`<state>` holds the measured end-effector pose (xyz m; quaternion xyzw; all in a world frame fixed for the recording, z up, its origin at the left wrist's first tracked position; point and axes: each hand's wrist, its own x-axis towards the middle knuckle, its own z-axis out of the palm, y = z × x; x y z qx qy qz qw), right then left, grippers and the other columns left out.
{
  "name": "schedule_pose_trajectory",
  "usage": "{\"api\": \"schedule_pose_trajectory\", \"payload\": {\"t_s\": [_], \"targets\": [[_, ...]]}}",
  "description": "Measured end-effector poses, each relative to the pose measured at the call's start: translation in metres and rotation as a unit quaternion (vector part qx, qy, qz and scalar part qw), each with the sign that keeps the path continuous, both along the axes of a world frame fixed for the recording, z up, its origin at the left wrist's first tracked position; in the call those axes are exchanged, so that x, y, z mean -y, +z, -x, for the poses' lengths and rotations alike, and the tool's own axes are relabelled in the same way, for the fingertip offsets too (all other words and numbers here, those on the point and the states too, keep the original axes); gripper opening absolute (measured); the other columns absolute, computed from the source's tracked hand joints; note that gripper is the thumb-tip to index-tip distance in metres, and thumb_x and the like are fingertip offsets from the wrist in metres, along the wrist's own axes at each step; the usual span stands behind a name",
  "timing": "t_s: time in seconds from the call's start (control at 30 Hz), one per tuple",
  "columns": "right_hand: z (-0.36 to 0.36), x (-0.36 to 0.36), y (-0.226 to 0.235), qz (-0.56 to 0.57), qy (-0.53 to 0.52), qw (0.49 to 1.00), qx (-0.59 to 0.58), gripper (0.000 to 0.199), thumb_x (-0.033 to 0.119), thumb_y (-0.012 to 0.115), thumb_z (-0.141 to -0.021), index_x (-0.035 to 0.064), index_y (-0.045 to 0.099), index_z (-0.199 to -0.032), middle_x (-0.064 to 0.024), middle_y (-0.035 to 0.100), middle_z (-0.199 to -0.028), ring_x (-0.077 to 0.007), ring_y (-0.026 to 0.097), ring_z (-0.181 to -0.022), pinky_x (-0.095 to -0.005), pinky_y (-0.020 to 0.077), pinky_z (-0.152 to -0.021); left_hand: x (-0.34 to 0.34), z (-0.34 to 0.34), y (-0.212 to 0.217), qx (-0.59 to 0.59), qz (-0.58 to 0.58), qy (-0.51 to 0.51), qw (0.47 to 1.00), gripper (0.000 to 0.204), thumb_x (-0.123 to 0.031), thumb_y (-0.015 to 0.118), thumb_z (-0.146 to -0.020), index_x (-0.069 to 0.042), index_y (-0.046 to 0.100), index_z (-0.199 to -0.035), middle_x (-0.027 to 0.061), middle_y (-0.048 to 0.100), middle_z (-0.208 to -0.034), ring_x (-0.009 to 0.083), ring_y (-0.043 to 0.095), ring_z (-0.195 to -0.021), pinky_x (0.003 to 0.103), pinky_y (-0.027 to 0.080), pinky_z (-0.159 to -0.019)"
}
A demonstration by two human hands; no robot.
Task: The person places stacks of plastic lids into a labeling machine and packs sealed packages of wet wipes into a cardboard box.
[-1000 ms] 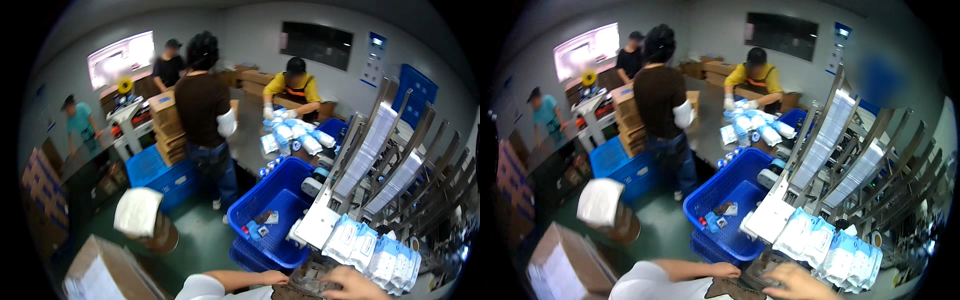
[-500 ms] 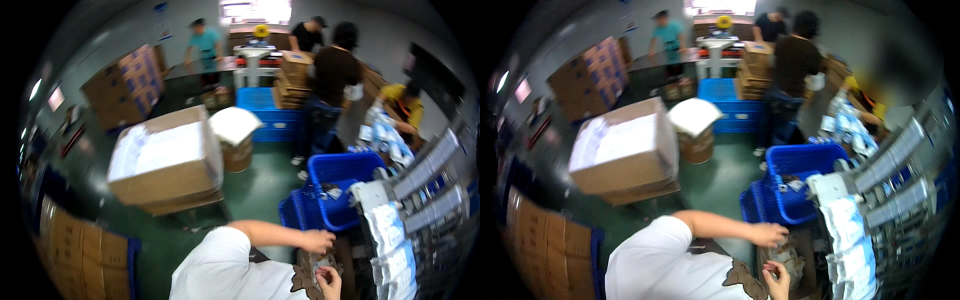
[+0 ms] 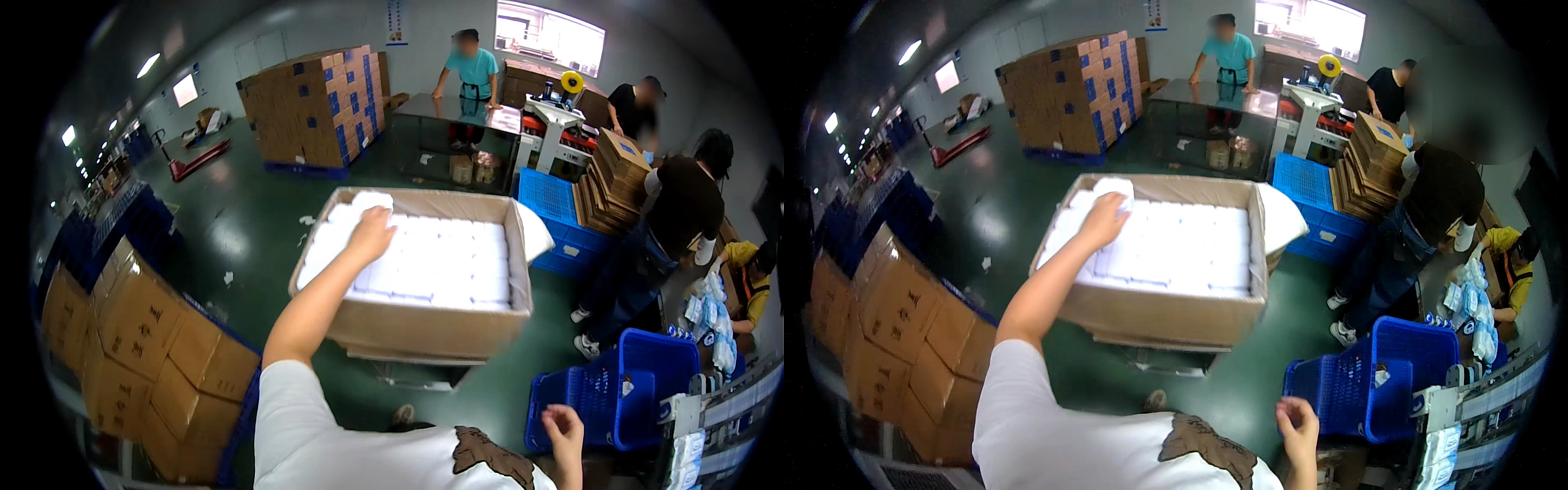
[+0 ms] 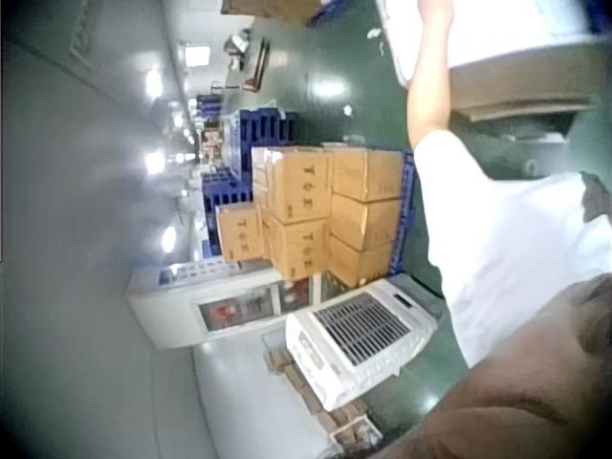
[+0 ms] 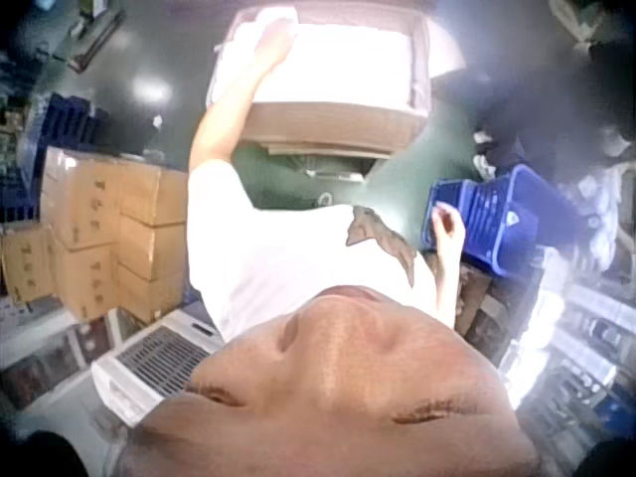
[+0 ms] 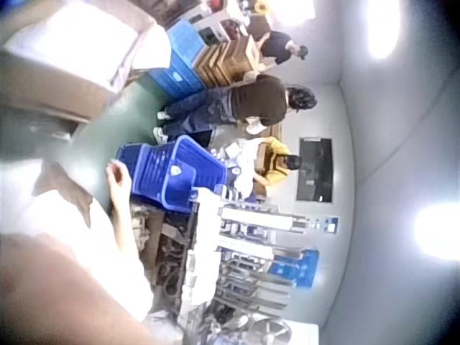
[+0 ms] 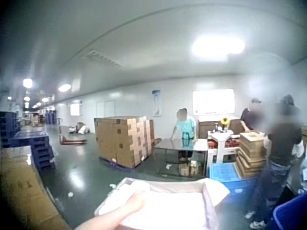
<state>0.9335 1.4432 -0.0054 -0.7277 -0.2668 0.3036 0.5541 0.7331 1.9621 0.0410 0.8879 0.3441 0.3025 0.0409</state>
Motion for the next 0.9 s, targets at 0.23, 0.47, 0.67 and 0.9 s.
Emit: {"api": "schedule_pose_trajectory", "payload": {"t_s": [0.23,0.47,0.67,0.9], "targets": [[0.058,-0.188,0.071,-0.123,0.233,0.942,0.208,0.027,0.012,0.069,-0.083,0.0037,0.064,-0.109,-0.0105,0.066,-0.101,-0.0222,0.065,-0.091,-0.0324,0.0506,-0.083,-0.175,0.032,-0.004,-0.072,0.221,0.113,0.966,0.048,-0.037,0.061,-0.087,0.006,0.064,-0.11,0.0263,0.063,-0.113,0.0373,0.061,-0.105,0.041,0.047,-0.091],[0.057,-0.179,0.058,-0.032,0.121,0.965,0.229,0.025,0.016,0.068,-0.084,0.0056,0.065,-0.107,-0.0097,0.067,-0.099,-0.0228,0.065,-0.091,-0.0328,0.0509,-0.081,-0.23,0.012,-0.021,-0.068,0.681,0.055,0.727,0.051,-0.033,0.073,-0.08,-0.004,0.06,-0.12,0.0117,0.065,-0.111,0.0238,0.062,-0.098,0.039,0.049,-0.087],[0.055,-0.169,0.039,-0.019,0.015,0.98,0.199,0.023,0.015,0.068,-0.084,0.0051,0.066,-0.105,-0.0099,0.067,-0.094,-0.0211,0.066,-0.088,-0.0308,0.0512,-0.08,-0.187,-0.023,0.026,-0.224,0.585,-0.059,0.777,0.075,-0.039,0.084,-0.067,0.005,0.054,-0.121,0.0162,0.063,-0.107,0.024,0.061,-0.099,0.037,0.051,-0.084],[0.057,-0.176,0.039,-0.027,0.024,0.974,0.225,0.024,0.017,0.067,-0.084,0.0054,0.065,-0.106,-0.0077,0.066,-0.094,-0.0215,0.064,-0.089,-0.033,0.0509,-0.078,-0.088,-0.059,0.014,-0.343,0.095,-0.181,0.917,0.119,-0.04,0.088,-0.049,0.006,0.024,-0.138,0.0299,0.037,-0.132,0.0411,0.039,-0.125,0.045,0.038,-0.103]]}}
